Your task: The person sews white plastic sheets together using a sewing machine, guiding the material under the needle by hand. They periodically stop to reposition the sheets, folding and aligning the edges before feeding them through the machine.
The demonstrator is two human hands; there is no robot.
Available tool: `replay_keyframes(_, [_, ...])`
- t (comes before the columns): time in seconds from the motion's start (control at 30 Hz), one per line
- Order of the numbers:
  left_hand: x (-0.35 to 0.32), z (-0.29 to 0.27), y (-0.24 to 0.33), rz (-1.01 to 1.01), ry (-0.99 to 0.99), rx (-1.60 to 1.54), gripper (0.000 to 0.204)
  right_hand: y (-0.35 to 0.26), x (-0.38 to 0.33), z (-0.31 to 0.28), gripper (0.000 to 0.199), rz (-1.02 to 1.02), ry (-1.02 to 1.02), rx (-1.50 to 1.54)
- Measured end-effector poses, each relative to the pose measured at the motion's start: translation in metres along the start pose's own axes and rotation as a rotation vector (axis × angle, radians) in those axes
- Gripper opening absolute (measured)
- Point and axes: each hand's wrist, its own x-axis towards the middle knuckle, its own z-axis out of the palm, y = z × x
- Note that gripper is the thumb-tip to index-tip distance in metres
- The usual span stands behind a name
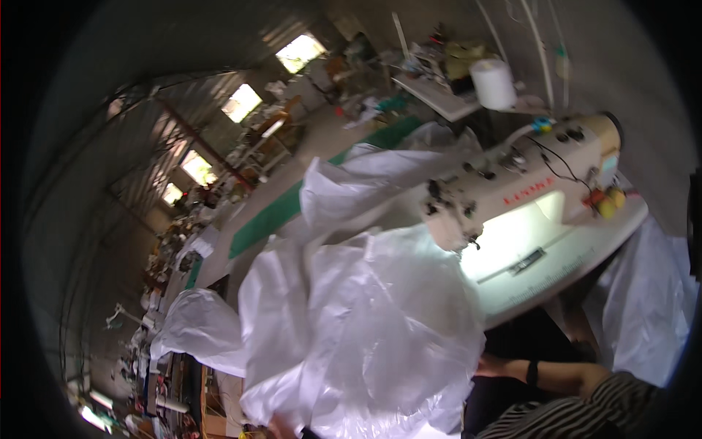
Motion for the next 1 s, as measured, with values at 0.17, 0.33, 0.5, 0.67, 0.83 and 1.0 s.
replay_keyframes(0.17, [-0.058, -0.011, -0.002, 0.237, -0.156, -0.119, 0.051, -0.083, -0.067, -0.007, 0.040, 0.181, -0.094, 0.302])
replay_keyframes(0.33, [-0.115, -0.057, -0.001, 0.385, -0.238, -0.297, 0.057, -0.166, -0.102, -0.036, 0.041, 0.285, -0.288, 0.637])
replay_keyframes(0.5, [-0.152, -0.118, 0.106, 0.601, -0.280, -0.499, 0.065, -0.136, -0.121, -0.010, 0.046, 0.311, -0.025, 0.922])
replay_keyframes(0.67, [-0.131, -0.130, 0.119, 0.777, -0.281, -0.710, 0.073, -0.158, -0.123, -0.001, 0.054, 0.313, -0.133, 0.997])
replay_keyframes(0.83, [-0.209, 0.033, 0.258, 0.942, -0.450, -0.216, 0.061, -0.202, -0.148, -0.018, 0.049, 0.310, -0.003, 0.563])
replay_keyframes(1.0, [-0.102, 0.062, 0.200, 1.081, -0.049, 0.042, 0.052, -0.162, -0.188, -0.017, 0.049, 0.533, 0.137, 0.619])
